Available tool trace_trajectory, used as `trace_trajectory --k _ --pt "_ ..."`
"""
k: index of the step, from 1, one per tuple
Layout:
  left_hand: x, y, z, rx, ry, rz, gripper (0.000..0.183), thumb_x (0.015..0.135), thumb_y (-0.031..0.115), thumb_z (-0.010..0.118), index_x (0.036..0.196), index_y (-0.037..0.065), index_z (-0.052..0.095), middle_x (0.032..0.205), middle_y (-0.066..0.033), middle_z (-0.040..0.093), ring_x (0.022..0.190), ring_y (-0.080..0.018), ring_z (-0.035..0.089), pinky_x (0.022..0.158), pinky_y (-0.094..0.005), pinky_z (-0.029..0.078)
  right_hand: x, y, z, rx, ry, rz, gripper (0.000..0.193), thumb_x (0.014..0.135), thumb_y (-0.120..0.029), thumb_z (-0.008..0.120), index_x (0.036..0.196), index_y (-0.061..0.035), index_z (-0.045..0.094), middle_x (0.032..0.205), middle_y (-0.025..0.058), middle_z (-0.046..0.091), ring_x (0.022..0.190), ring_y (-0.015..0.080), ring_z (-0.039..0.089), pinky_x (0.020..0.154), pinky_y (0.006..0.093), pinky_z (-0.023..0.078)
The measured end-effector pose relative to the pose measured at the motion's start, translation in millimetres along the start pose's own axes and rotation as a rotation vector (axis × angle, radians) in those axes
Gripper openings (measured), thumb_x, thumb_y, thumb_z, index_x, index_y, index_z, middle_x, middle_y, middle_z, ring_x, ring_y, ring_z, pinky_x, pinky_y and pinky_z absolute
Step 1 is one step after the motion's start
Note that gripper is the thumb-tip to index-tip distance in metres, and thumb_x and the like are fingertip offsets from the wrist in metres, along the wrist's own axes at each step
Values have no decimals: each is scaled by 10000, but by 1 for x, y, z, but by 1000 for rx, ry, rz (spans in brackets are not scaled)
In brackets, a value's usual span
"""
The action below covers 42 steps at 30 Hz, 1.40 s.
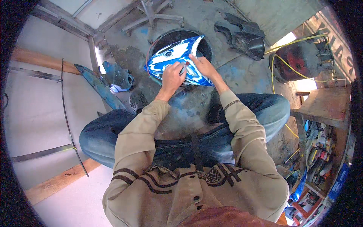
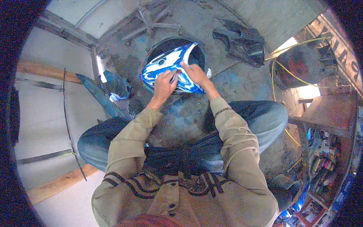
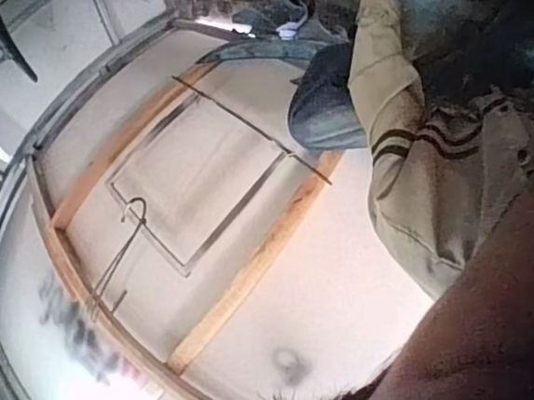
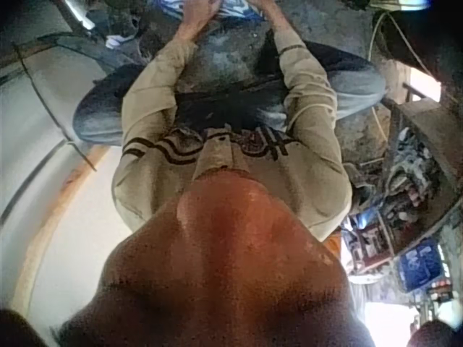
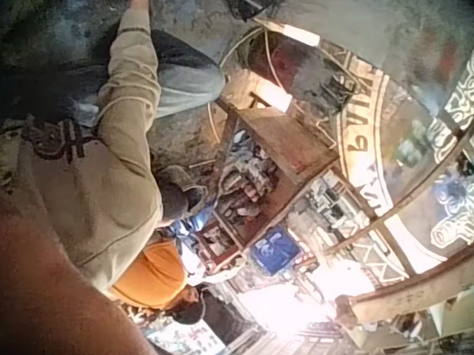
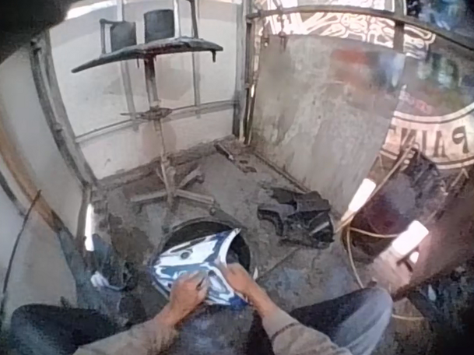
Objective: The person sands a blue and white motorcycle fairing over a bucket of water. They use a circular sanding disc to scrub different sections of the fairing, dipping the fairing and their hands into the water periodically.
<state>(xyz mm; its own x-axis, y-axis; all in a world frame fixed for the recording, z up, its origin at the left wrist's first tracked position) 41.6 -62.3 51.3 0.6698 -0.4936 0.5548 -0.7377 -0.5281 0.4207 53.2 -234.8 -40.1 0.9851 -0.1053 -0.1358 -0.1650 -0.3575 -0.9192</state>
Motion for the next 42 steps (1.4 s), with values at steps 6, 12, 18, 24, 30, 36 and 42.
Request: trace_trajectory --k 6,12,18,24,30,36,42 --pt "2 4 1 -58 -47 52 128 945 183 723 1008 84 775 815 -121 664 731 -356 658 658 -471 503 -4 -8 -5 -43 -2 11 765 1065 -609 521 780 83 681 674 79 629 726 129 542 672 399 464" --pt "2 -8 0 -27 -3 -97 136 939 191 732 1005 83 783 835 -129 684 719 -360 667 651 -467 508 -5 -15 -2 -11 -21 2 793 1052 -640 507 817 90 707 713 167 668 739 212 617 704 437 486" --pt "7 8 -1 -109 -93 91 143 944 197 733 1005 78 785 837 -121 694 714 -364 665 637 -464 508 -4 -6 -4 14 -8 0 789 1040 -651 516 839 81 733 753 229 712 758 273 686 740 462 513" --pt "6 -2 -5 -50 -68 -45 139 914 200 740 948 67 760 847 -114 694 735 -365 665 658 -465 510 -6 -12 -3 19 2 0 772 1057 -625 516 802 80 698 696 144 646 732 192 589 695 426 470" --pt "5 -1 -5 -46 -80 -28 126 936 166 724 1014 81 774 831 -122 669 715 -373 646 639 -472 497 -7 -16 -5 8 -6 -20 764 1060 -611 521 803 89 688 688 138 635 722 182 578 677 422 461" --pt "7 9 -2 -60 -69 63 122 928 176 739 1001 87 779 825 -119 674 708 -367 651 633 -476 499 -3 -7 -4 24 12 -35 788 1048 -638 506 871 99 722 744 239 701 748 258 669 744 466 503" --pt "5 -5 -4 2 -44 -75 137 928 154 734 1027 74 786 814 -118 678 725 -351 677 645 -459 519 -1 -4 0 -49 -59 47 790 1046 -652 497 896 87 735 788 247 718 791 253 677 776 454 512"
Point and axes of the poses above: each hand's wrist, its own x-axis towards the middle knuckle, its own z-axis out of the palm, y = z × x, the point moved 8 cm from there along x, towards the middle knuckle
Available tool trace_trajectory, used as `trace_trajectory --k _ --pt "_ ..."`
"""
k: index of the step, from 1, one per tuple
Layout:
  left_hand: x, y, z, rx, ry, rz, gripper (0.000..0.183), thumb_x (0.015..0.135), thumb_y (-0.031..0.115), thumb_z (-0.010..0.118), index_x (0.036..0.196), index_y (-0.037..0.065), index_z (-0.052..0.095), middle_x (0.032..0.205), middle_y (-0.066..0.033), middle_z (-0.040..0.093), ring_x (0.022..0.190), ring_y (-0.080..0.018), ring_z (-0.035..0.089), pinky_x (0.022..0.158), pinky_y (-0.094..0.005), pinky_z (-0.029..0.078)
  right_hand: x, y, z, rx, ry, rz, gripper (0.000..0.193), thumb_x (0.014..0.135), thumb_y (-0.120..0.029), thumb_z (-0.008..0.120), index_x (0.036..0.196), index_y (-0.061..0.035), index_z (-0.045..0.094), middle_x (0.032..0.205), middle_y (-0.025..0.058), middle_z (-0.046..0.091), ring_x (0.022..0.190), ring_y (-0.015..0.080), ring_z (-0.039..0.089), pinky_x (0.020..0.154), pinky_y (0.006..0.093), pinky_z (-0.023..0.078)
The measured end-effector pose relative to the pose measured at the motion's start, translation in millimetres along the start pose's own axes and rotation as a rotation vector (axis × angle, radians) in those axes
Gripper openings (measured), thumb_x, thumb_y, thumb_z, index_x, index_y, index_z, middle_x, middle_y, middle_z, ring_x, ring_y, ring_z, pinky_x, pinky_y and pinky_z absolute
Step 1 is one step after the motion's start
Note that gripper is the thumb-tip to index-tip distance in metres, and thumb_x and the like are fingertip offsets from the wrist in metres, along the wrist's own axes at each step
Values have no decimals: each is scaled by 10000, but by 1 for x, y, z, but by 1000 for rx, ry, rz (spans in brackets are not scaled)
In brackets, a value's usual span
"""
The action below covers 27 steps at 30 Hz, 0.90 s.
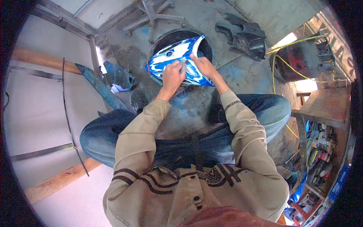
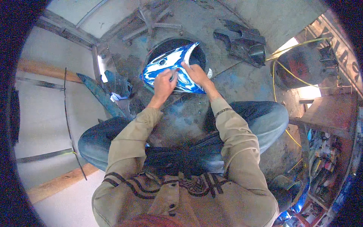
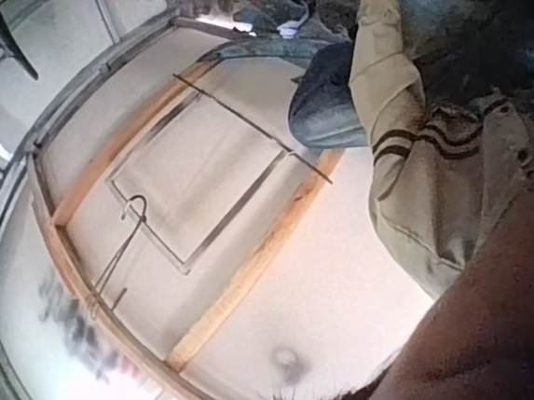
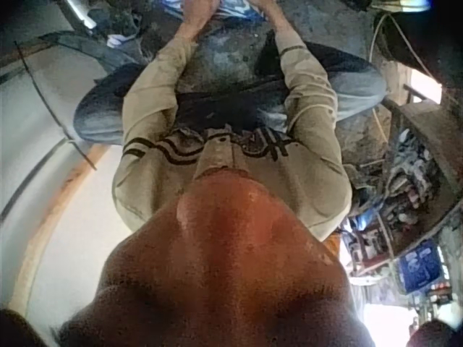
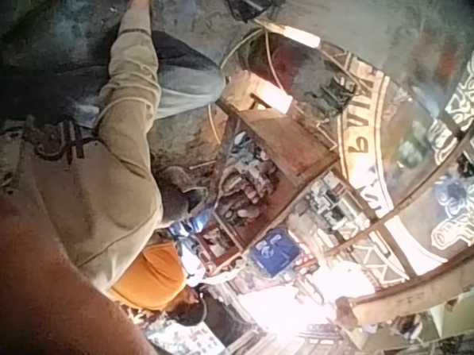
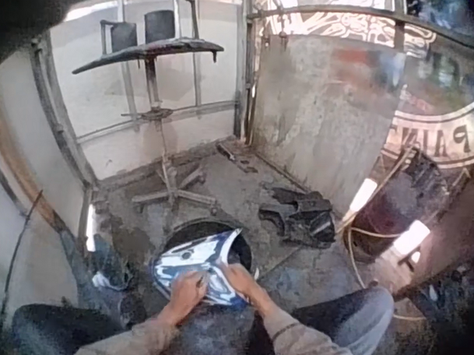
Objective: The person sands a blue and white motorcycle fairing over a bucket of water. They use a circular sanding disc to scrub different sections of the fairing, dipping the fairing and their hands into the water periodically.
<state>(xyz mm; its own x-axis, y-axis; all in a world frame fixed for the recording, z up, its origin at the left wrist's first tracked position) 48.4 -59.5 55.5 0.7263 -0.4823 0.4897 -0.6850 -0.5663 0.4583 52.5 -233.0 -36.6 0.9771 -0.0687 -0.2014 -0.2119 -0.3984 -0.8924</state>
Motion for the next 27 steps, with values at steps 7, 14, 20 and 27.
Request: trace_trajectory --k 7,14,20,27 --pt "1 -6 2 12 -47 -11 149 928 153 735 1040 61 765 842 -132 668 756 -363 673 647 -470 513 -8 -15 -4 76 67 -85 774 1071 -618 502 796 78 704 653 82 621 697 129 533 652 397 451" --pt "1 11 -1 -37 -27 147 141 938 159 722 1032 66 772 830 -124 663 753 -351 671 662 -458 519 -6 -6 -7 70 75 -59 770 1069 -607 514 745 70 683 644 71 615 684 134 529 651 399 446" --pt "-3 8 5 -73 -68 155 155 934 172 728 1048 76 772 826 -111 668 740 -345 665 655 -451 526 -4 -5 -4 35 50 -38 747 1078 -584 517 733 62 666 651 59 601 686 126 516 646 392 437" --pt "7 -13 -1 -23 15 -99 145 918 168 741 1014 64 775 841 -148 682 794 -364 684 705 -477 532 -3 -4 -3 47 51 -28 750 1080 -584 507 783 84 671 664 66 615 712 122 529 660 390 451"
Point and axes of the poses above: each hand's wrist, its own x-axis towards the middle knuckle, its own z-axis out of the palm, y = z × x, the point moved 8 cm from there along x, towards the middle knuckle
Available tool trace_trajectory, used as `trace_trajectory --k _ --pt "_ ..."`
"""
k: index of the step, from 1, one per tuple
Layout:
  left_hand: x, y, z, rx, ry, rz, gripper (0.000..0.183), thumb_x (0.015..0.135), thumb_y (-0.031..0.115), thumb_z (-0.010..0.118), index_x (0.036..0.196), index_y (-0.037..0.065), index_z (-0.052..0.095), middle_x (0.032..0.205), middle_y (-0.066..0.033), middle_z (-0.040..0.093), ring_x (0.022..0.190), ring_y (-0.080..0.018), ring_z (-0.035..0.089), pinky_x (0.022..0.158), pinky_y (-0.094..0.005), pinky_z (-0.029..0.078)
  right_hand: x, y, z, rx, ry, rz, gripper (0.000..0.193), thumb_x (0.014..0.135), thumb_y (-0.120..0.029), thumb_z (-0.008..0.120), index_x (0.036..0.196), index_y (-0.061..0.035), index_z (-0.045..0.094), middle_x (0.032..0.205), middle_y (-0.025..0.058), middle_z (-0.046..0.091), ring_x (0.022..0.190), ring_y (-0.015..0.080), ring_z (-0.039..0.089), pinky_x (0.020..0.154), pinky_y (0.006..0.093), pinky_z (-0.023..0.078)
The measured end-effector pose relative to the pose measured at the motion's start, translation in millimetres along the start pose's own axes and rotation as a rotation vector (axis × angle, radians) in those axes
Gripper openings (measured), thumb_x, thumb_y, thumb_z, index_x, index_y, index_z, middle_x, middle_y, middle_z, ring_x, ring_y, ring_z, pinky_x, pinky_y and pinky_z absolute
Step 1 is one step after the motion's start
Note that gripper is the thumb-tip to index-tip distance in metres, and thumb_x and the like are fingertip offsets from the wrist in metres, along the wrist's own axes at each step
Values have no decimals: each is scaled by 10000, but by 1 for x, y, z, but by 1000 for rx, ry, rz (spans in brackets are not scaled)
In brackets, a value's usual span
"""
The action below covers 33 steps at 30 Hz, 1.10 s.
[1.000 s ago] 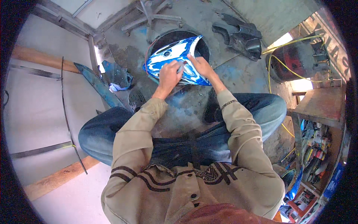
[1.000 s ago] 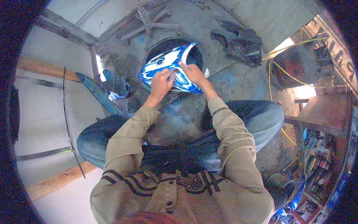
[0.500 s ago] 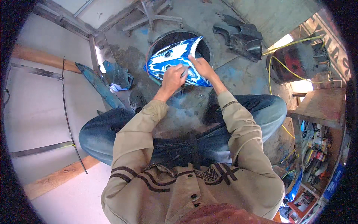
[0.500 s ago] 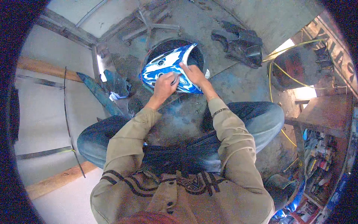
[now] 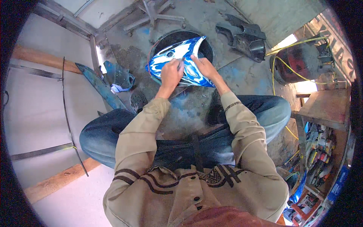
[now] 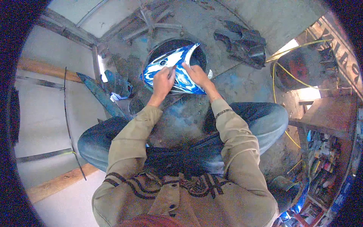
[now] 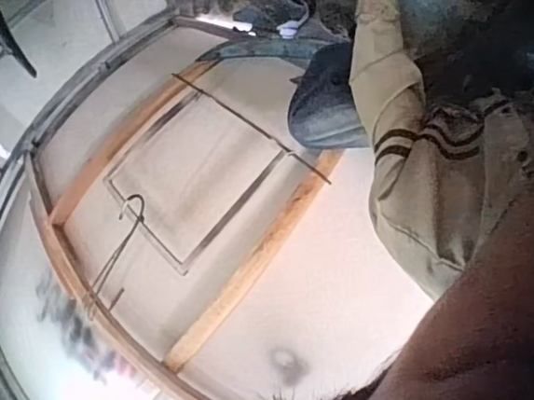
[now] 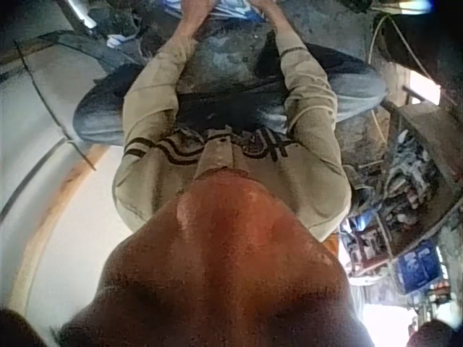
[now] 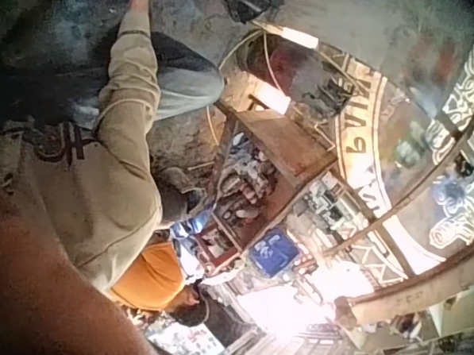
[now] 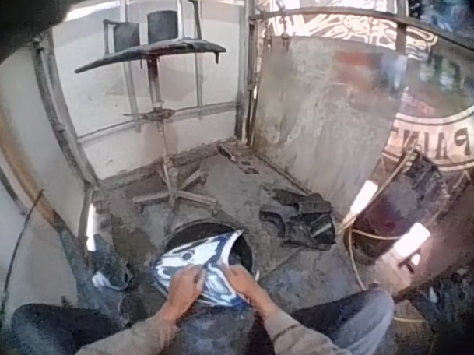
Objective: The person sands a blue and white motorcycle fairing over a bucket of water. They use a circular sanding disc to scrub different sections of the fairing, dipping the fairing and their hands into the water periodically.
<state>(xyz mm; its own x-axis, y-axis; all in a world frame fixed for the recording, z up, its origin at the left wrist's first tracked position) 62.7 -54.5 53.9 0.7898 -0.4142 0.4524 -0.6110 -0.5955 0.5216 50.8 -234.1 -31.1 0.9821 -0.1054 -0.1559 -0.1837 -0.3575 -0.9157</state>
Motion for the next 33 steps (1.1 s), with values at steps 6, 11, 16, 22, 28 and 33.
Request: trace_trajectory --k 6,11,16,22,28,33 --pt "1 18 -5 -14 -8 264 180 934 203 734 1041 60 761 863 -147 670 767 -380 678 672 -487 519 -1 -6 0 17 2 -61 801 1054 -651 485 877 90 732 756 216 706 755 232 660 745 450 510" --pt "4 6 2 2 -86 107 175 935 197 716 1050 76 768 951 -117 690 832 -367 679 720 -482 539 -2 -3 -1 41 -31 -32 765 1071 -615 504 814 83 684 708 72 654 735 124 550 690 389 462" --pt "11 -5 6 -21 -196 79 194 939 196 709 1084 81 765 981 -125 676 871 -371 679 751 -477 548 2 2 3 34 -20 -11 757 1078 -608 496 798 64 701 704 64 662 729 130 569 696 374 474" --pt "3 19 6 -91 -93 273 160 941 141 704 1072 69 760 905 -147 662 816 -370 678 713 -472 531 -2 -2 0 20 -2 -48 810 1058 -646 486 790 90 691 687 196 671 686 215 608 678 459 474" --pt "3 11 7 -7 -52 160 179 913 131 712 1073 62 751 909 -132 675 807 -378 675 702 -481 528 2 0 1 -56 -26 16 799 1057 -641 490 818 90 706 708 213 679 714 225 635 708 455 488" --pt "6 7 7 39 -143 106 226 836 118 718 1051 48 731 1001 -138 685 860 -389 682 746 -509 545 -1 -5 1 6 6 -45 800 1058 -645 479 847 89 718 747 228 700 743 240 657 733 451 501"
Point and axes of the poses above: each hand's wrist, its own x-axis towards the middle knuckle, its own z-axis out of the palm, y = z × x, the point moved 8 cm from there along x, towards the middle knuckle
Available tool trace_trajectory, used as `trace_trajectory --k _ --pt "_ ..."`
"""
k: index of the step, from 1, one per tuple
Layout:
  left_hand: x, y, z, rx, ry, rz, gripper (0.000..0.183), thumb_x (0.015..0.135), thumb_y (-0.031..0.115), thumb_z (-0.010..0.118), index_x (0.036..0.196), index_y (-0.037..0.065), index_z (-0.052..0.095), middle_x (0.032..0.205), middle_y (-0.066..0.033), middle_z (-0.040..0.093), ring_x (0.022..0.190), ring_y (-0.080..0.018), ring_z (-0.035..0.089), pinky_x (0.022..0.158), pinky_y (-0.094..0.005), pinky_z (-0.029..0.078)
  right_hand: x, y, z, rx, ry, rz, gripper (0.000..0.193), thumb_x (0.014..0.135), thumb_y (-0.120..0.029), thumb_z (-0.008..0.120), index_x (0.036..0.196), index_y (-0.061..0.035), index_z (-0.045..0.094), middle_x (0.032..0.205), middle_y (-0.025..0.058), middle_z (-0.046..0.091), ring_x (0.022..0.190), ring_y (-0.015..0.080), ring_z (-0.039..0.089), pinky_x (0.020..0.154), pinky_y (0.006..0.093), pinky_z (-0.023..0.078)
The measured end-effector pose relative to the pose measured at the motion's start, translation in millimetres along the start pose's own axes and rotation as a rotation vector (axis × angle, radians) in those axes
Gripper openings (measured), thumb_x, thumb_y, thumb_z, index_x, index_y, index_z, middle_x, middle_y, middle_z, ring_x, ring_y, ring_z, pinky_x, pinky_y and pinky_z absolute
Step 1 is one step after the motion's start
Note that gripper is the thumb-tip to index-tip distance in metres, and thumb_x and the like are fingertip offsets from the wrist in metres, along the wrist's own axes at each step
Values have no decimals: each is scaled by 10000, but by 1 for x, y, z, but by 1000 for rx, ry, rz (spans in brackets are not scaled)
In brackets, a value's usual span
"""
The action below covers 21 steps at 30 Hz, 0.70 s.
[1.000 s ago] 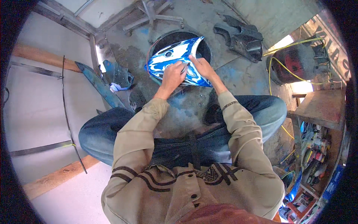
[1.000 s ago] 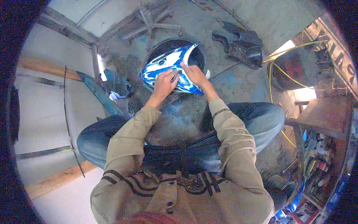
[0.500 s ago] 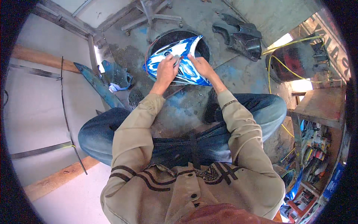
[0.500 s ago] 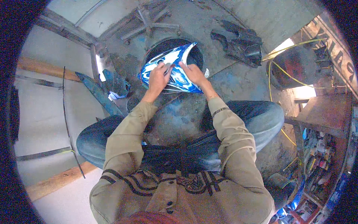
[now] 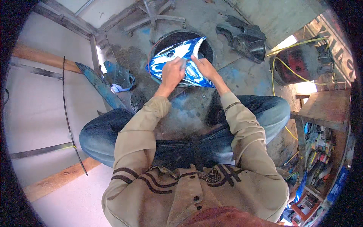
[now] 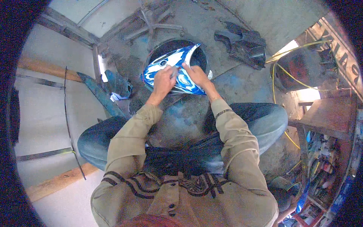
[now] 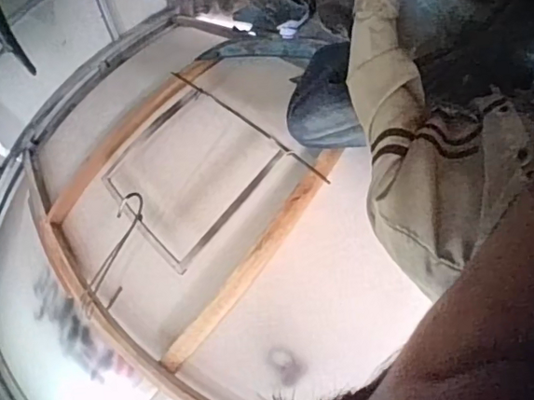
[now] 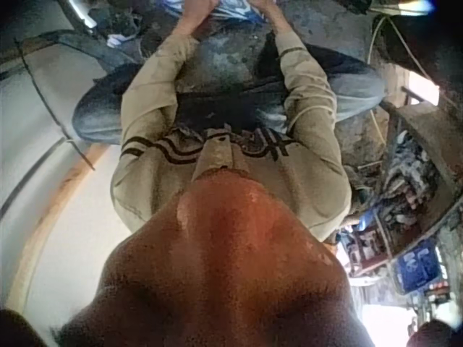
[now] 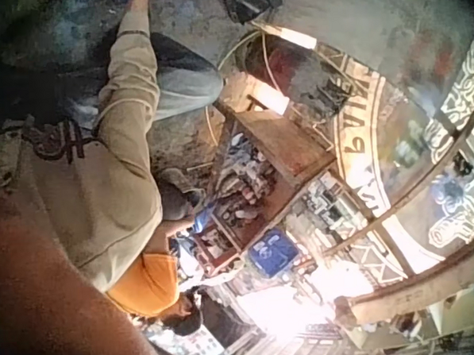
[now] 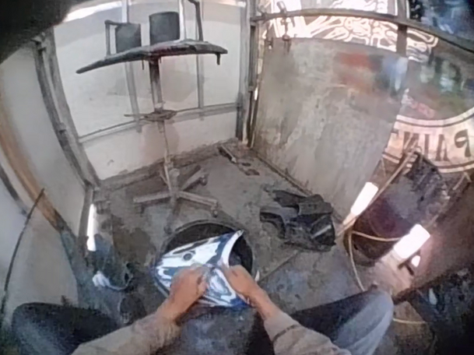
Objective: The person sands a blue and white motorcycle fairing over a bucket of water. They use a circular sanding disc to scrub different sections of the fairing, dipping the fairing and their hands into the water periodically.
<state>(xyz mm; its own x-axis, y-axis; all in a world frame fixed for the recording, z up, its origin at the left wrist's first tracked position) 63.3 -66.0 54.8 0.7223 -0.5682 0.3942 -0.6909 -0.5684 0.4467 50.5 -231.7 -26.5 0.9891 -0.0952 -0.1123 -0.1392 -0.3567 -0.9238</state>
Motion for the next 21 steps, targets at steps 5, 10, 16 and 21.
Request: trace_trajectory --k 5,10,16,21 --pt "-6 3 -3 -49 93 69 214 841 94 693 1047 48 731 976 -141 674 833 -388 673 737 -495 535 0 -3 2 -3 -23 14 800 1061 -644 468 875 92 719 766 235 710 762 253 666 757 457 504" --pt "-2 6 -5 -24 97 69 257 826 69 683 1077 42 729 987 -152 675 846 -390 672 759 -501 540 3 7 2 12 8 13 809 1058 -655 465 893 93 726 790 233 720 779 251 664 782 464 507" --pt "-7 13 7 -12 12 182 305 803 84 727 1107 57 722 1031 -134 668 835 -388 658 746 -494 539 -1 3 -1 -31 -43 55 818 1055 -668 453 919 85 743 846 260 738 841 299 707 819 464 513" --pt "-7 4 3 -28 137 55 296 787 106 746 1079 67 712 1007 -122 662 836 -386 657 741 -490 535 0 1 -4 -24 -35 -7 797 1069 -638 458 906 97 721 817 240 723 799 253 655 799 455 502"
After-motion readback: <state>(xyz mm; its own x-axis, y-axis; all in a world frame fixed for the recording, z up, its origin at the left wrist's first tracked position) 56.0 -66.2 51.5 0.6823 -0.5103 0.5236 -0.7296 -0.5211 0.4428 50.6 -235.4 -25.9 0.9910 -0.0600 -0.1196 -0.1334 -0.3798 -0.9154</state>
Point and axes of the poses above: each hand's wrist, its own x-axis towards the middle knuckle, its own z-axis out of the palm, y = z × x, the point moved 8 cm from there along x, towards the middle knuckle
